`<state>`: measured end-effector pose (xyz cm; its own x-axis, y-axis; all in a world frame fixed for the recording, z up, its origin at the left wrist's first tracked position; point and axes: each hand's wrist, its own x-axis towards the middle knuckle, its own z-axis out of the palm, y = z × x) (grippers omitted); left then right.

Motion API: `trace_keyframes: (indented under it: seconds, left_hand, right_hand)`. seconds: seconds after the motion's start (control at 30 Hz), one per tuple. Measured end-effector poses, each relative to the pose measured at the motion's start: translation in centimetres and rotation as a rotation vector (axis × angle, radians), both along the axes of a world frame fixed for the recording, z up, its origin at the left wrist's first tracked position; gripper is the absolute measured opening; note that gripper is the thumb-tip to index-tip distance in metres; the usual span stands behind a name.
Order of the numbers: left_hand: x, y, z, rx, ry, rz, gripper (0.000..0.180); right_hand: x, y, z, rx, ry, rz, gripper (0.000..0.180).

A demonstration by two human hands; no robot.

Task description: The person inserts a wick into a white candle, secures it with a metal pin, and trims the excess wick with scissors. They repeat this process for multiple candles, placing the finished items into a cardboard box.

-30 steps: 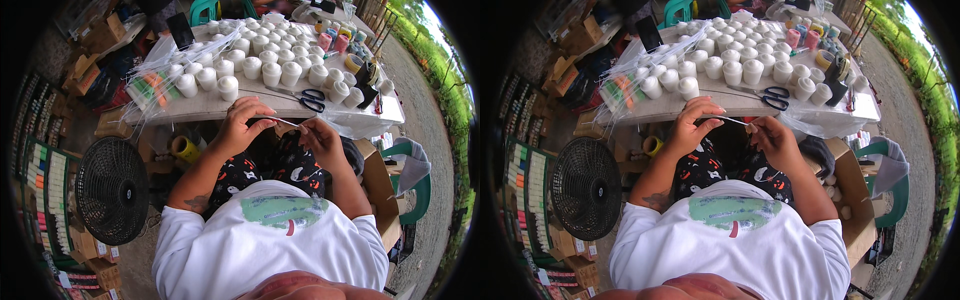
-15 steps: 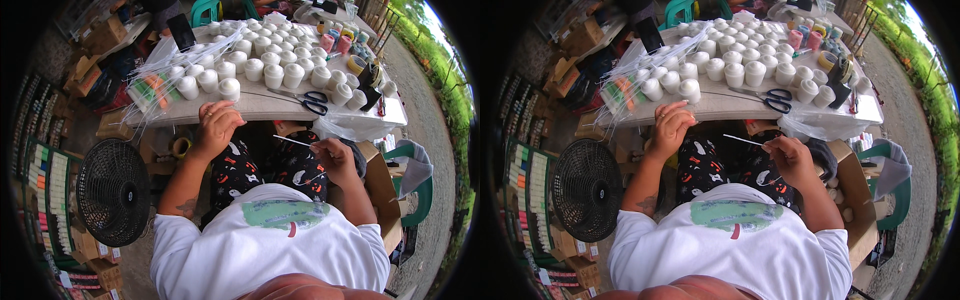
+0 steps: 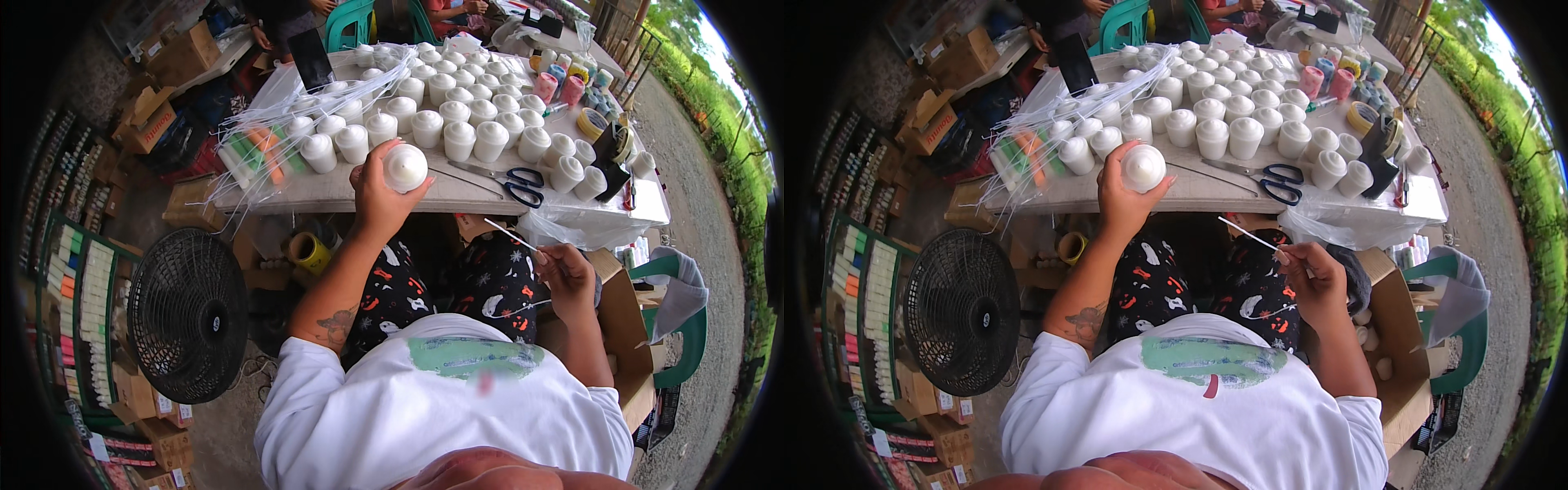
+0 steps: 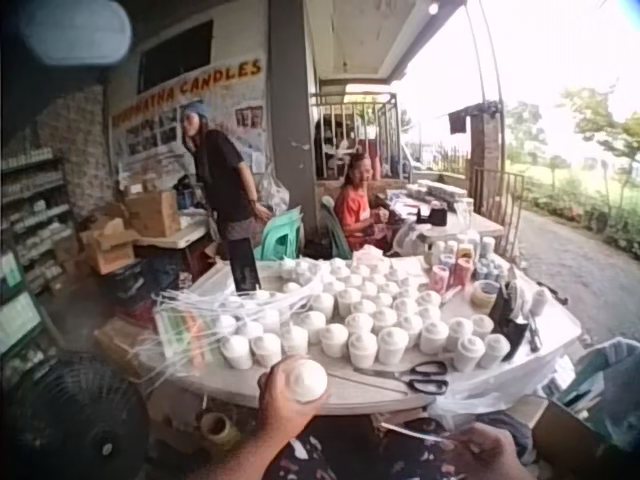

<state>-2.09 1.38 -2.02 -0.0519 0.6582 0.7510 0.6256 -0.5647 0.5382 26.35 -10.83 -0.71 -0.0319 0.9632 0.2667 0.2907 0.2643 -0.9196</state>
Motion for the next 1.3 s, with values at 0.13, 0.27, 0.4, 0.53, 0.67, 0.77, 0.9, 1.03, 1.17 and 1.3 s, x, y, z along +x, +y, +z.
trace_keyframes:
  seconds: [0.13,0.27,0.4,0.53,0.67,0.77,0.9,1.03,1.17,1.3]
  left_hand:
    - [2.0,-9.0,6.2,0.349,-0.059,-0.204,0.066]
    - [2.1,-14.2,9.6,0.603,-0.024,-0.263,0.042]
    - [3.6,-17.9,11.2,0.579,-0.056,-0.148,0.054]
    - [3.8,-18.6,11.7,0.593,-0.047,-0.151,0.066]
    - [4.1,-19.2,12.0,0.567,-0.065,-0.177,0.068]
    - [3.9,-18.9,12.0,0.575,-0.045,-0.198,0.068]
    - [4.5,-18.6,12.0,0.599,-0.069,-0.167,0.069]
    - [3.8,-18.0,11.9,0.542,0.015,-0.23,0.071]
    - [2.0,-15.4,11.8,0.336,-0.022,-0.412,0.064]
    - [3.3,-10.0,9.1,-0.284,-1.059,-0.838,0.052]
  right_hand:
    - [0.2,-0.6,-0.1,-0.03,0.025,-0.044,0.008]
    - [-0.6,-0.8,-0.4,0.001,0.053,-0.003,0.006]
    - [-0.6,-1.8,0.0,0.013,-0.009,0.013,0.009]
    - [0.0,-2.3,0.3,0.042,-0.011,0.004,0.009]
    - [0.1,-2.6,0.2,0.04,0.006,-0.01,0.009]
    - [0.2,-2.6,0.0,0.031,0.015,-0.013,0.009]
    - [-0.1,-2.5,0.0,0.036,0.041,0.02,0.009]
    - [0.1,-2.5,-0.1,0.019,0.062,0.007,0.008]
    - [0.0,-2.4,0.3,0.057,0.066,-0.002,0.007]
    - [-1.6,-2.7,3.1,0.204,-0.001,0.043,0.006]
